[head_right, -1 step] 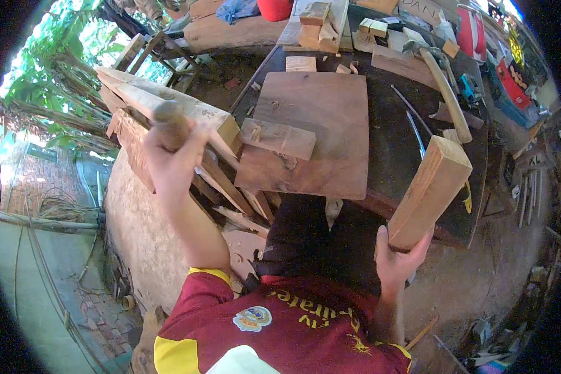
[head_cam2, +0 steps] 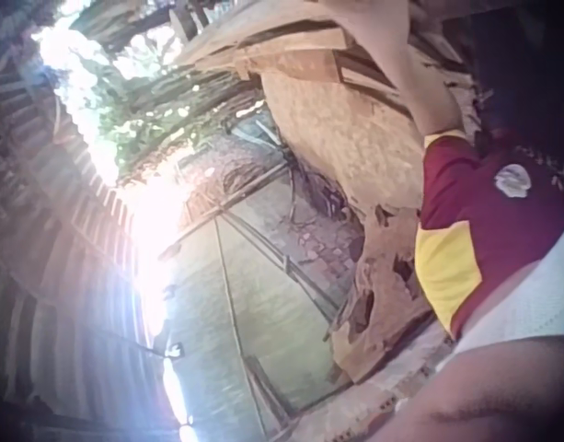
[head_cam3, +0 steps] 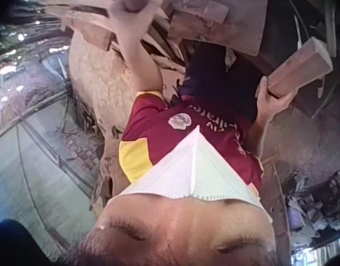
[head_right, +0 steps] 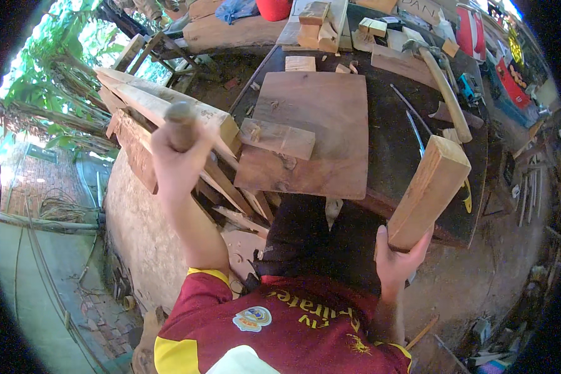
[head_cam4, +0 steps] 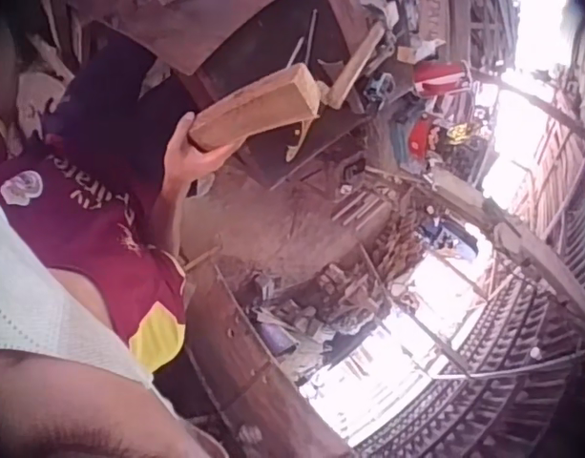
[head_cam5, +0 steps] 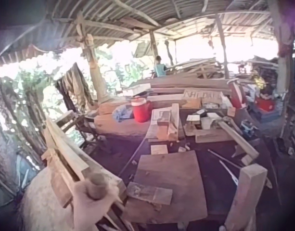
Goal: The person uses a chisel and a wooden mallet to carve a rectangular piece of wood on a workbench. They repeatedly strike the chisel to remove wood shavings, occasionally pausing to inspect the carved surface and reposition the wood.
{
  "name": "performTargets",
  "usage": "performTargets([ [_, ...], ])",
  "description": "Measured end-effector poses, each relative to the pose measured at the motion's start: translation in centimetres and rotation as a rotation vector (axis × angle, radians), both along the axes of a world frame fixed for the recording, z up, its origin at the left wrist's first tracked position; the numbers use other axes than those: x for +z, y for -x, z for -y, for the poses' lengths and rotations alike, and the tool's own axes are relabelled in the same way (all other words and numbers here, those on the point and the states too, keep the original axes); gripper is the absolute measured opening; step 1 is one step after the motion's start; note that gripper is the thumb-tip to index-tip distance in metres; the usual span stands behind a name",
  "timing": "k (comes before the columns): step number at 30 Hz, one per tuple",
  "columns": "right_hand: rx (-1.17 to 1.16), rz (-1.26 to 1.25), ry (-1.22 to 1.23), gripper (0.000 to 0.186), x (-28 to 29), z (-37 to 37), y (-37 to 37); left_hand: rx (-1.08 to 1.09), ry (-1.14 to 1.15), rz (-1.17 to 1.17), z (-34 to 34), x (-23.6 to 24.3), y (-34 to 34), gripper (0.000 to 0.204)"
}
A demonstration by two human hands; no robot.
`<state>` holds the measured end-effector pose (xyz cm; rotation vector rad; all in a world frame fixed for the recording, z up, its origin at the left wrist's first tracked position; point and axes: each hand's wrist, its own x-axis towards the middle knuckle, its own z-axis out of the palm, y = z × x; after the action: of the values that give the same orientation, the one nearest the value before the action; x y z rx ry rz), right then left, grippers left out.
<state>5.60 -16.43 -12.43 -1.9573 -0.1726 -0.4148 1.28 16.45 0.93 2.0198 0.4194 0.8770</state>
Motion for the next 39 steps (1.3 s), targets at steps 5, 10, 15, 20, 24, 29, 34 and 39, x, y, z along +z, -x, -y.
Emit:
performTargets([
  [5, 0.012, 0.005, 0.003, 0.079, -0.7, 0.2, 0.0, -0.149, -0.424, -0.190, 0.6, -0.9, -1.7, 0.014],
  [10, 0.030, -0.024, 0.046, 0.079, -0.2, 0.6, 0.1, -0.080, -0.508, -0.479, 0.5, -2.1, -3.3, 0.033],
  [15, 0.043, -0.043, -0.008, 0.078, -0.3, 0.9, 0.2, -0.061, -0.495, -0.702, 1.7, -1.7, -4.0, 0.038],
  [20, 0.070, -0.068, -0.041, 0.079, -0.4, 1.5, 0.6, 0.122, -0.447, -0.730, 4.0, -1.3, -4.5, 0.043],
  [24, 0.065, -0.108, -0.094, 0.078, -0.5, 1.7, 0.7, -0.025, -0.322, -0.703, 5.0, -1.4, -3.6, 0.043],
  [29, 0.073, -0.159, -0.124, 0.076, -0.6, 2.3, 0.6, -0.065, -0.540, -0.576, 3.6, -0.5, -3.2, 0.034],
  [34, 0.073, -0.185, -0.159, 0.074, -1.2, 2.9, 0.7, -0.151, -0.799, -0.652, 2.3, 0.1, -4.6, 0.048],
  [39, 0.071, -0.219, -0.195, 0.075, -0.7, 2.6, 1.2, -0.417, -0.718, -0.726, 1.7, 0.9, -7.3, 0.055],
])
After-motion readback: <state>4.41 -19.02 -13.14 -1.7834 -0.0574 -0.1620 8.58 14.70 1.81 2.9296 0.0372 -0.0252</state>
